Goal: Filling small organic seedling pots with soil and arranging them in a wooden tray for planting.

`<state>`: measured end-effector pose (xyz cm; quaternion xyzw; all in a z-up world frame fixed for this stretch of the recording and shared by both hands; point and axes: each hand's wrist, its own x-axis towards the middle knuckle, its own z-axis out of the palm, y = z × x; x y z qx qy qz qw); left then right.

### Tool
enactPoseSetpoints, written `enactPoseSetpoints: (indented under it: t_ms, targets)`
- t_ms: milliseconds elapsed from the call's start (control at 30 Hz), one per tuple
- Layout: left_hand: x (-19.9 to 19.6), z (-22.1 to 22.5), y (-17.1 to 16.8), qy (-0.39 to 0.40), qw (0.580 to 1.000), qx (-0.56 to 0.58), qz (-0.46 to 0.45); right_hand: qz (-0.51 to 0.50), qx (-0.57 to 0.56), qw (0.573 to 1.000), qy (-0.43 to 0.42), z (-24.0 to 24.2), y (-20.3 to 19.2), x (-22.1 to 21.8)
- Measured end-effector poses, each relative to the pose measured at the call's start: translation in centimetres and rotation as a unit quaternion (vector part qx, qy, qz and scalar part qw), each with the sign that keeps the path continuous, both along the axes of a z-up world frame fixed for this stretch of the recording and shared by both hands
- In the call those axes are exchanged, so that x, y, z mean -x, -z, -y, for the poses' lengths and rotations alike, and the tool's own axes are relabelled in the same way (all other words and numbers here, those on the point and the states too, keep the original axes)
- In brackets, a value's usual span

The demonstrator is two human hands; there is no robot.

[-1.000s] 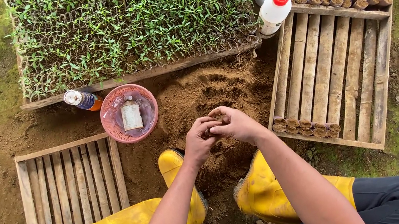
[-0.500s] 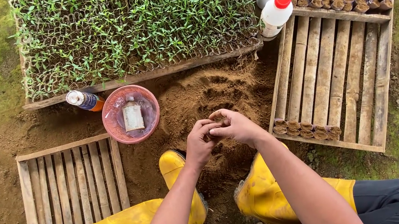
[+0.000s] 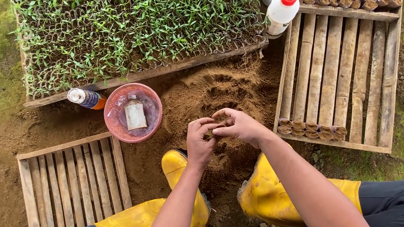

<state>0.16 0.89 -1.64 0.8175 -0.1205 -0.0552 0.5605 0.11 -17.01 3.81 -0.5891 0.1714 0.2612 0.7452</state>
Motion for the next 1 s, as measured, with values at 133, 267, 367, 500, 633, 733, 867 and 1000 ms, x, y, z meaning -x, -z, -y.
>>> enactPoseSetpoints:
  t_ms: [133,267,367,500,633,733,867,1000]
  targets:
    - [0.2,0.3,-0.6,-0.003,0.999,0.021,-0.035,-0.008,-0.022,1.000,0.015,0.0,0.7,0.2]
    - [0.0,0.4,-1.3,0.006,0.997,0.057,-0.050,-0.007,-0.037,0.999,0.017,0.1,0.4,0.1]
    - [0.1,0.5,-1.6,0.004,0.995,0.069,-0.076,-0.005,-0.036,0.999,0.017,0.2,0.8,0.0]
    - [0.2,0.3,-0.5,0.012,0.995,0.059,-0.081,-0.002,-0.035,0.999,0.007,0.2,2.1,0.2]
    - [0.2,0.2,0.8,-0.028,0.988,0.101,-0.116,-0.027,0.044,0.999,-0.014,-0.3,-0.8,-0.1]
    - [0.4,0.1,0.3,-0.052,0.973,0.144,-0.171,-0.029,0.113,0.993,0.015,0.3,2.1,0.1]
    - [0.3,0.0,1.2,-0.071,0.949,0.188,-0.242,0.068,0.381,0.914,-0.124,0.5,6.0,1.3]
    - [0.2,0.4,1.8,-0.074,0.931,0.246,-0.258,0.164,0.466,0.824,-0.277,-1.2,5.4,2.8]
